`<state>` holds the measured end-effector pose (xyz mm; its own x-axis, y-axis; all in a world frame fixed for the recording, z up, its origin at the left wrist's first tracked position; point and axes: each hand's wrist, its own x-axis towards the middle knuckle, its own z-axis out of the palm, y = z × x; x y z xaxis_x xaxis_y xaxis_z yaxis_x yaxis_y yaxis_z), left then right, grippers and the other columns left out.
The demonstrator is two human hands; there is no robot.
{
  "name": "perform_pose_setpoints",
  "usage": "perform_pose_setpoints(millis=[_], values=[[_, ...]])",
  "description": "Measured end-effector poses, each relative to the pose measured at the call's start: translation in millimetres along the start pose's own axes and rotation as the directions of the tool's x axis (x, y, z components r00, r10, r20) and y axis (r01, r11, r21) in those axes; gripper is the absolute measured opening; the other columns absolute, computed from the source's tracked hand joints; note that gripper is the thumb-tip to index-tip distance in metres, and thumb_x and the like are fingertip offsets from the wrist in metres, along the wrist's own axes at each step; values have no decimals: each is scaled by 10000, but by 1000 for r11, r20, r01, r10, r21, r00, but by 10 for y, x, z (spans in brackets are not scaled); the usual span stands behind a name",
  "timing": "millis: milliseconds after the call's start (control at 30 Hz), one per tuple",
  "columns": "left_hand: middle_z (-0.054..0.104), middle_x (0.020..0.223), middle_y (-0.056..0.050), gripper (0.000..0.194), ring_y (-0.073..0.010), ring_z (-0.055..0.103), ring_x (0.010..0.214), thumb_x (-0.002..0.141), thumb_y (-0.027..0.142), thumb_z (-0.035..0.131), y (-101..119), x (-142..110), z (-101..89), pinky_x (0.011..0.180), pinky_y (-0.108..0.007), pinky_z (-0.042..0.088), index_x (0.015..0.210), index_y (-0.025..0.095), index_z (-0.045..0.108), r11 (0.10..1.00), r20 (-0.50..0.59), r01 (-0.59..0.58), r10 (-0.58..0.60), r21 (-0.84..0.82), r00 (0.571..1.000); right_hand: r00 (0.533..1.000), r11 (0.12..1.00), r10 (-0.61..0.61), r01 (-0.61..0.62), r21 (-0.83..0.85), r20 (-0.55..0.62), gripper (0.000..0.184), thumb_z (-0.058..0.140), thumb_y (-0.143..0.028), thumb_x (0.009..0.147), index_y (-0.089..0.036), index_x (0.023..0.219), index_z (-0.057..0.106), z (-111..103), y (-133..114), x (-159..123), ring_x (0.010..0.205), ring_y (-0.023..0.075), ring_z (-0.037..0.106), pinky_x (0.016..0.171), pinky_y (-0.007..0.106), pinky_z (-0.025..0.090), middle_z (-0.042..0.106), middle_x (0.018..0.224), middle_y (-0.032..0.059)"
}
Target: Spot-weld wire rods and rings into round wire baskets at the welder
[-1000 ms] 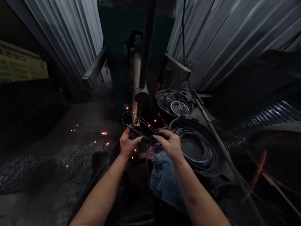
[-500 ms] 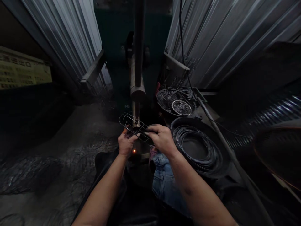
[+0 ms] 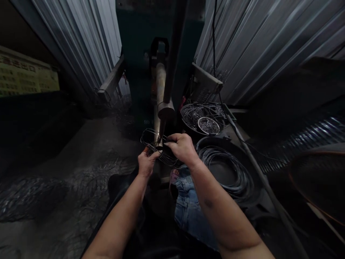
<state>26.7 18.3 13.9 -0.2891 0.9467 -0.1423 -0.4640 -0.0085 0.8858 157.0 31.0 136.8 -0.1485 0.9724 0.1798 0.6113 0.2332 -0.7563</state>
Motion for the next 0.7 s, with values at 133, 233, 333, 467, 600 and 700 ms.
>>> perform_pose_setpoints(millis=[133, 233, 333, 467, 600, 700], values=[[662, 762, 2, 447, -110, 573, 668, 521, 223, 826, -22, -19, -23, 672, -230, 435, 925, 125, 661, 1000, 13, -8, 7, 22, 1000, 981, 980, -95, 122, 159, -166, 88, 671, -202, 730, -192, 792, 732, -73, 267, -296, 897, 203, 643, 814, 289, 482, 710, 944, 52], [650, 729, 4, 388, -114, 570, 660, 531, 229, 814, -37, -17, -21, 671, -236, 440, 870, 119, 663, 999, 32, -3, 2, 32, 999, 975, 955, 33, 34, 295, -219, 159, 698, -295, 708, -185, 819, 728, -131, 526, -558, 872, 218, 648, 810, 326, 502, 713, 925, 63], [660, 742, -2, 379, -113, 577, 659, 537, 229, 810, -43, -9, -4, 683, -238, 446, 868, 118, 663, 1000, 39, 13, -14, 21, 999, 981, 914, 120, -50, 403, -150, 197, 694, -324, 691, -173, 812, 732, -136, 693, -680, 747, 205, 653, 715, 315, 519, 717, 791, 51], [687, 837, -26, 469, -135, 618, 738, 522, 222, 824, -28, 7, -9, 726, -245, 461, 948, 122, 654, 999, 5, -26, 26, 30, 1000, 985, 901, 83, -9, 433, -152, 152, 697, -298, 669, -188, 766, 735, -77, 787, -646, 731, 192, 652, 704, 300, 517, 716, 775, 39], [696, 870, -26, 634, -143, 642, 751, 470, 204, 853, -15, 25, -34, 767, -269, 479, 1055, 133, 618, 999, -38, -45, 45, -2, 998, 989, 910, 5, 57, 411, -148, 105, 689, -263, 680, -200, 750, 735, 4, 878, -599, 785, 189, 653, 741, 300, 519, 711, 808, 39], [703, 891, -37, 693, -161, 661, 775, 461, 201, 858, -2, 34, -34, 797, -295, 486, 1100, 134, 598, 999, -48, -49, 48, -23, 998, 992, 910, -36, 82, 407, -120, 92, 683, -254, 694, -205, 748, 739, 25, 956, -598, 820, 188, 653, 771, 305, 516, 705, 847, 47]])
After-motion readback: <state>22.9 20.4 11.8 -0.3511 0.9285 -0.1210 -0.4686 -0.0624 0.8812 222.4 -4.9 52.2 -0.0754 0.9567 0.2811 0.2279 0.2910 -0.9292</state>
